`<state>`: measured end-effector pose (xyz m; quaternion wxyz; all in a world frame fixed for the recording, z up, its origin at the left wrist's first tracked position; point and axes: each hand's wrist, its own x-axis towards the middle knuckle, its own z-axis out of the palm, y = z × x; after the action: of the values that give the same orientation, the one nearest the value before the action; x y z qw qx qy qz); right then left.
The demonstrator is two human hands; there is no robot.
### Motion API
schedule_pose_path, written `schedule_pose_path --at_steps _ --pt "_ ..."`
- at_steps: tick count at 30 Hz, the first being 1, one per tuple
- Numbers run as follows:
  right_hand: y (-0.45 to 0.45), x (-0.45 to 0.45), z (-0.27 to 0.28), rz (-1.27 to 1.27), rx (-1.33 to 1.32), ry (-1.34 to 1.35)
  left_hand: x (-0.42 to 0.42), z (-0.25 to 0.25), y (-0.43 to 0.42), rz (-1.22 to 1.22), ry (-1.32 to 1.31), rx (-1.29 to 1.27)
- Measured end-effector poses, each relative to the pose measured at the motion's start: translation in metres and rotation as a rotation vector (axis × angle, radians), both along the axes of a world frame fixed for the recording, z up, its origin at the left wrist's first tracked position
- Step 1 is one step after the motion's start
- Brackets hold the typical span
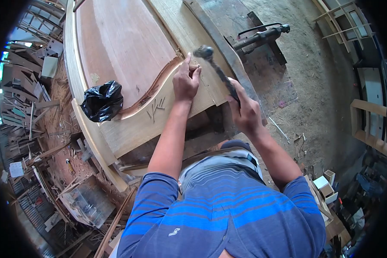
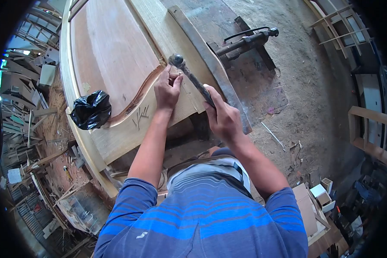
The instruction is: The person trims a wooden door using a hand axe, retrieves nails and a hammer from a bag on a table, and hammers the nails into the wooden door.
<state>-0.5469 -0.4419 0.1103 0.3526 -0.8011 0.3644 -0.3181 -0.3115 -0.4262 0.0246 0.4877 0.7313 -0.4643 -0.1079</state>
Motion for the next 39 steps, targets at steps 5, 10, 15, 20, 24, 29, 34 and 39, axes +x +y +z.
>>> schedule_pose_path --at_steps 5,10,15,20,24,29,34,39 --pt "-0.003 -0.007 -0.026 -0.003 0.052 0.158 0.002 0.0 -0.002 -0.01 -0.022 -0.004" --pt "0.006 -0.024 -0.023 -0.072 0.025 0.001 -0.001 -0.002 0.0 -0.037 -0.091 -0.114" --pt "0.006 -0.031 -0.03 -0.123 0.073 -0.035 -0.003 -0.002 0.002 -0.047 -0.314 -0.194" --pt "0.008 -0.031 -0.036 -0.14 0.071 -0.032 -0.006 -0.002 0.001 0.0 -0.224 -0.153" --pt "0.01 -0.033 -0.036 -0.115 0.062 -0.004 -0.008 -0.002 0.001 -0.03 -0.295 -0.163" --pt "0.008 -0.032 -0.033 -0.088 0.037 -0.006 -0.006 0.001 0.001 -0.071 -0.356 -0.121" --pt "0.008 -0.032 -0.036 -0.098 0.058 -0.023 -0.01 -0.002 -0.002 0.038 -0.22 -0.068" --pt "0.005 -0.033 -0.038 -0.102 0.095 -0.027 -0.009 -0.001 -0.001 -0.142 -0.432 -0.138"
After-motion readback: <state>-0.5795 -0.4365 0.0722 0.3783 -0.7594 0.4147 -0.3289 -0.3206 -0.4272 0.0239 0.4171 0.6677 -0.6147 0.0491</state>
